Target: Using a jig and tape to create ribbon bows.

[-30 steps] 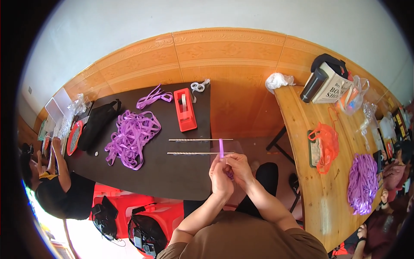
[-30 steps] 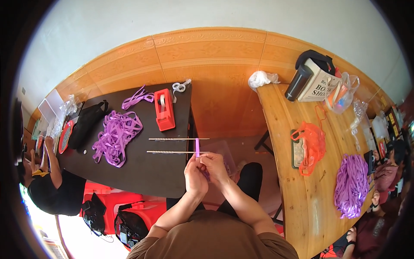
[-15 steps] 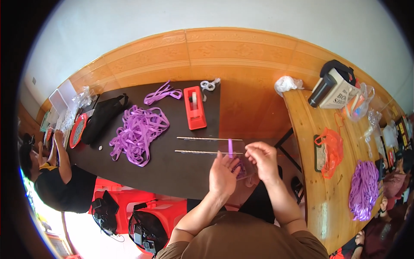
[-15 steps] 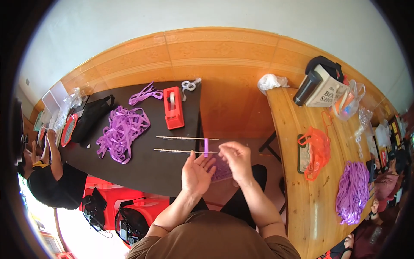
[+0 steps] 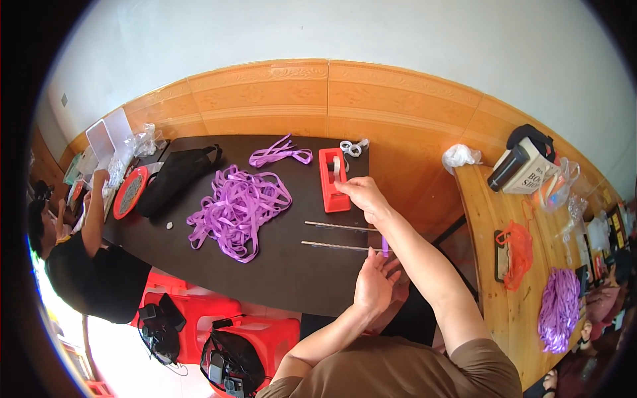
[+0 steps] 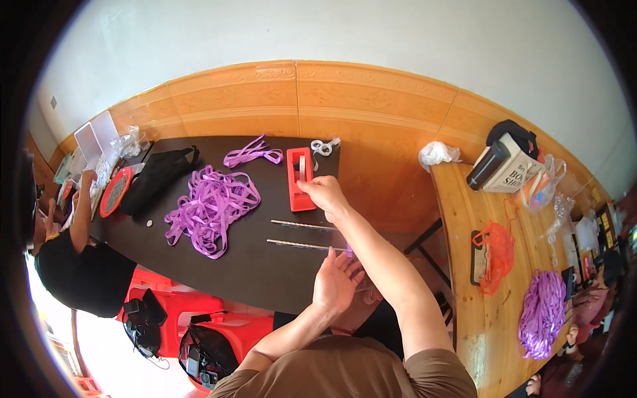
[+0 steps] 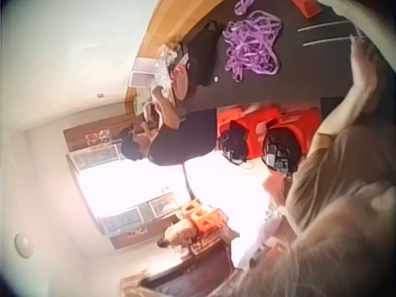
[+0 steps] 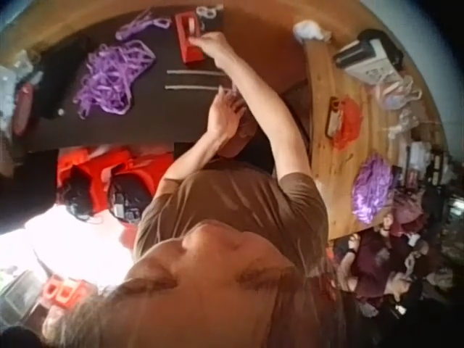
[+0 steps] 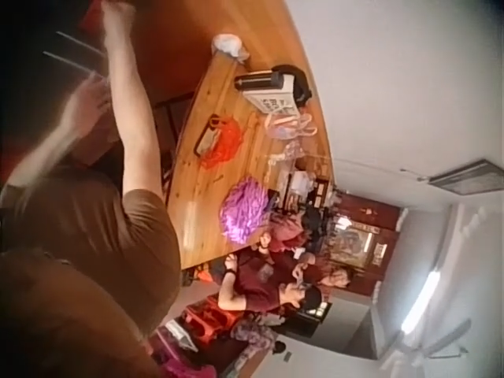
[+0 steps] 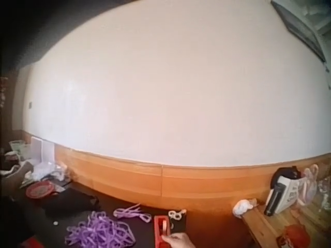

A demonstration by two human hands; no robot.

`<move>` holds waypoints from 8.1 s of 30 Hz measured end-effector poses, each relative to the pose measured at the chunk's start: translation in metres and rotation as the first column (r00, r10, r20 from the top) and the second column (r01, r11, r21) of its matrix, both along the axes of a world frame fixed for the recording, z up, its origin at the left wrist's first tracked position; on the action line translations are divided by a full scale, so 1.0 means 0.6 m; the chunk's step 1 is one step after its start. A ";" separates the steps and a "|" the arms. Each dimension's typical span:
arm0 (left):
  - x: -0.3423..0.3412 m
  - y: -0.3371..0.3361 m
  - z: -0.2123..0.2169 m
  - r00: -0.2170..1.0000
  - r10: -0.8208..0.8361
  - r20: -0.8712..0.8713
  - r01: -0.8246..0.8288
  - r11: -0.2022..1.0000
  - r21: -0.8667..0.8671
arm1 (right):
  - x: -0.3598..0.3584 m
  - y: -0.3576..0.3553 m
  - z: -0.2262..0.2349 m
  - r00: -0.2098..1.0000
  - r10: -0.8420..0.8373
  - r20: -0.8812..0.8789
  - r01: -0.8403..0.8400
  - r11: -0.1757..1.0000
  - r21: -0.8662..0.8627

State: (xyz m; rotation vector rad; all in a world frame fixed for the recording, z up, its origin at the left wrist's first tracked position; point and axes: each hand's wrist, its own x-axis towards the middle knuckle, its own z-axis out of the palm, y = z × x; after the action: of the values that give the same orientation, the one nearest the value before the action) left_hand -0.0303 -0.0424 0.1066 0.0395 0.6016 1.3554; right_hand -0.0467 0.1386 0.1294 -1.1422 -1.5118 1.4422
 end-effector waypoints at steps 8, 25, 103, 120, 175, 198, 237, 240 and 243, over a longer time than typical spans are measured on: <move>-0.003 0.002 -0.004 0.998 -0.020 0.051 0.016 0.996 0.087 | -0.029 -0.016 0.024 0.947 -0.158 -0.279 0.164 0.986 0.000; 0.008 0.001 -0.008 0.999 0.024 0.028 -0.024 1.000 0.009 | 0.046 -0.028 -0.071 0.979 -0.088 0.186 -0.021 0.857 0.515; 0.061 0.084 -0.023 0.916 0.195 -0.352 -0.330 0.863 -0.382 | 0.257 -0.128 -0.082 0.983 0.127 -0.135 -0.114 0.988 0.101; 0.060 0.081 -0.019 0.922 0.179 -0.343 -0.311 0.871 -0.381 | 0.244 -0.094 -0.138 0.830 0.255 -0.496 -0.442 0.842 -0.308; 0.073 0.063 -0.050 0.880 0.417 -0.227 -0.450 0.886 -0.116 | 0.144 -0.045 0.067 0.179 0.323 0.929 -0.918 0.396 0.040; 0.066 0.054 -0.058 0.917 0.294 -0.271 -0.335 0.935 -0.118 | 0.264 -0.032 -0.078 0.896 0.438 0.069 -0.427 0.810 0.403; -0.377 0.035 0.037 -0.547 0.391 -0.740 -0.055 0.866 0.498 | 0.329 -0.056 -0.440 0.952 -0.302 -0.058 0.236 0.840 -0.488; -0.381 0.048 0.032 -0.580 0.375 -0.723 -0.002 0.887 0.462 | 0.318 -0.061 -0.461 0.906 -0.424 -0.011 0.348 0.758 -0.552; -0.377 0.053 0.034 -0.542 0.389 -0.745 0.016 0.891 0.454 | 0.316 -0.062 -0.469 0.876 -0.482 0.005 0.397 0.716 -0.575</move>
State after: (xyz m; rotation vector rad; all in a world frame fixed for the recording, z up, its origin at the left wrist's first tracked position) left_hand -0.2566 -0.0105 0.1270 1.8060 2.1868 1.4356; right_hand 0.1428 0.1014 -0.1521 -1.5743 -0.6275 1.6171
